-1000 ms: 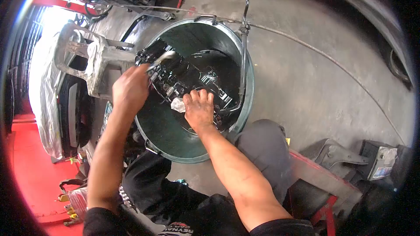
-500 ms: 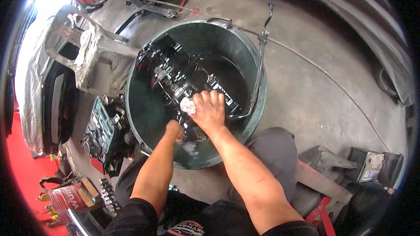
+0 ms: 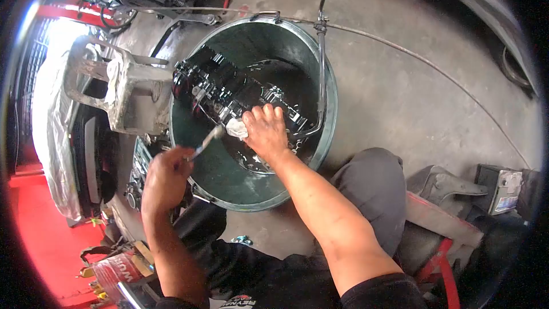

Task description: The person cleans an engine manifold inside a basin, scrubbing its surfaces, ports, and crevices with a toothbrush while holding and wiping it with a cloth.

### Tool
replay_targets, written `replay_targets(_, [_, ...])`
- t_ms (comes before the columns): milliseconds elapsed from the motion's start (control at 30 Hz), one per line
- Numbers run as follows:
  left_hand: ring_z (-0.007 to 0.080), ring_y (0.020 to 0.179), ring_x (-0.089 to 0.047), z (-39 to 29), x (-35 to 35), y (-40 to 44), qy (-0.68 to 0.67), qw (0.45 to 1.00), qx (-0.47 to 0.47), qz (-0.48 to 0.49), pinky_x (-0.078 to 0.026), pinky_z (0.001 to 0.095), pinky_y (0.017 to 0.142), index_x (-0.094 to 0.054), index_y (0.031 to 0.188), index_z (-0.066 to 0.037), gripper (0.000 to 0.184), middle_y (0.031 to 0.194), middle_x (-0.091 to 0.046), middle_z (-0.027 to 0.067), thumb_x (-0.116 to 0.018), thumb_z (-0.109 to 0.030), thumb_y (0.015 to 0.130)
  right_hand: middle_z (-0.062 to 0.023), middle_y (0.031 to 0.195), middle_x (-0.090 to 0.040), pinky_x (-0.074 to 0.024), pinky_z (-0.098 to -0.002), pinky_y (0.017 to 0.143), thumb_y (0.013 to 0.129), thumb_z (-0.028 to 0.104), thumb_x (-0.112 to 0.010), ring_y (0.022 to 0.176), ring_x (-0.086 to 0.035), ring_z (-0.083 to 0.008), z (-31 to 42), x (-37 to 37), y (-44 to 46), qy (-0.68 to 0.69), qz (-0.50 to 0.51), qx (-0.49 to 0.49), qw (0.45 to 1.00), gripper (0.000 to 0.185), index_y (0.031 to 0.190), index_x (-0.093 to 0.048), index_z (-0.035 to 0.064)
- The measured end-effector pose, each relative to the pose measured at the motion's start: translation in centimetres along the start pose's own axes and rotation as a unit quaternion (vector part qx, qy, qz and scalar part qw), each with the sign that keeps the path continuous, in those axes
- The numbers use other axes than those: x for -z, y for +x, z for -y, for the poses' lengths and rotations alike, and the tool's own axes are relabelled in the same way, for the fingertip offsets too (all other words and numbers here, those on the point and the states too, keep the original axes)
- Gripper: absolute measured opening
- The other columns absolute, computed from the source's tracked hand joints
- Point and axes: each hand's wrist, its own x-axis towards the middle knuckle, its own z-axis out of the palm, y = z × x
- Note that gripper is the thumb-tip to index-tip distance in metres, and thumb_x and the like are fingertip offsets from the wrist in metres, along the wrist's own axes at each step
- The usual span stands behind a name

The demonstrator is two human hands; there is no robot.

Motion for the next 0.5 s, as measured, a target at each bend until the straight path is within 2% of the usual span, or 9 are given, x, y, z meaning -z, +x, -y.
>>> replay_targets(33, [0.0331,0.08,-0.07,-1.9,0.1,1.0,0.005,0.999,-0.024,-0.035,-0.052,0.0402,0.074,-0.07,0.111,-0.004,0.023,0.083,-0.069,0.0202,-0.065,-0.006,0.088,-0.0043,0.097,-0.055,-0.0378,-0.0443,0.086,0.065,0.03,-0.08,0.098,-0.05,-0.0264,-0.2,0.0,0.0,-0.004,-0.007,0.001,1.0,0.038,0.095,-0.063,0.0141])
replay_targets(100, [0.0444,0.092,-0.067,-3.0,-3.2,5.0,0.085,0.985,-0.109,-0.104,-0.052,0.0488,0.08,-0.064,0.114,-0.006,0.024,0.092,-0.068,0.0264,-0.058,-0.006,0.09,-0.0048,0.101,-0.057,-0.0382,-0.0464,0.088,0.062,0.031,-0.082,0.101,-0.05,-0.027,-0.2,-0.1,0.0,-0.015,-0.003,-0.001,1.0,0.042,0.096,-0.063,0.0137])
replay_targets(133, [0.0452,0.097,-0.066,-3.8,-5.0,7.5,0.142,0.982,-0.096,-0.073,-0.051,0.0521,0.083,-0.063,0.11,-0.006,0.021,0.097,-0.068,0.026,-0.054,-0.008,0.09,-0.0042,0.103,-0.058,-0.0375,-0.0453,0.089,0.066,0.035,-0.082,0.105,-0.051,-0.0262,-0.1,0.2,0.1,-0.029,0.044,-0.015,0.999,0.044,0.1,-0.064,0.0148])
replay_targets(200, [0.0441,0.093,-0.068,-4.5,-7.8,11.6,0.229,0.959,-0.137,-0.092,-0.055,0.0516,0.082,-0.063,0.101,-0.002,0.017,0.095,-0.07,0.0258,-0.052,-0.012,0.092,-0.0028,0.107,-0.061,-0.0363,-0.0431,0.09,0.073,0.041,-0.08,0.108,-0.051,-0.0241,0.1,0.9,0.4,-0.035,0.116,-0.037,0.992,0.044,0.107,-0.066,0.0173])
replay_targets(300, [0.0432,0.086,-0.071,-5.2,-10.4,15.0,0.318,0.939,-0.11,-0.071,-0.057,0.05,0.074,-0.064,0.1,-0.001,0.02,0.091,-0.071,0.0231,-0.05,-0.013,0.093,-0.0024,0.107,-0.061,-0.0364,-0.0425,0.088,0.074,0.042,-0.079,0.108,-0.051,-0.0239,0.1,0.7,0.5,-0.027,0.134,-0.04,0.99,0.043,0.108,-0.066,0.0172])
replay_targets(367, [0.0415,0.084,-0.072,-5.6,-11.3,13.5,0.347,0.92,-0.181,-0.013,-0.059,0.0482,0.072,-0.064,0.097,0.0,0.021,0.089,-0.071,0.0226,-0.051,-0.016,0.093,-0.0027,0.107,-0.061,-0.0362,-0.0424,0.089,0.074,0.04,-0.078,0.108,-0.051,-0.0246,0.0,0.5,0.4,-0.044,0.132,-0.035,0.99,0.043,0.109,-0.066,0.0171])
replay_targets(400, [0.0404,0.081,-0.072,-5.8,-10.2,12.6,0.313,0.917,-0.248,0.009,-0.059,0.0478,0.071,-0.064,0.097,0.001,0.024,0.088,-0.072,0.0217,-0.05,-0.018,0.094,-0.0028,0.107,-0.061,-0.0361,-0.0424,0.089,0.075,0.039,-0.077,0.108,-0.051,-0.0248,0.1,0.5,0.3,-0.04,0.123,-0.035,0.991,0.043,0.109,-0.066,0.017])
replay_targets(500, [0.0414,0.083,-0.072,-5.3,-10.0,14.9,0.28,0.944,-0.165,-0.052,-0.059,0.0492,0.074,-0.064,0.098,0.001,0.024,0.09,-0.072,0.0223,-0.052,-0.019,0.093,-0.003,0.106,-0.061,-0.0353,-0.0433,0.091,0.076,0.037,-0.076,0.108,-0.051,-0.0251,0.0,0.3,0.0,-0.022,0.122,-0.044,0.991,0.039,0.108,-0.068,0.0169])
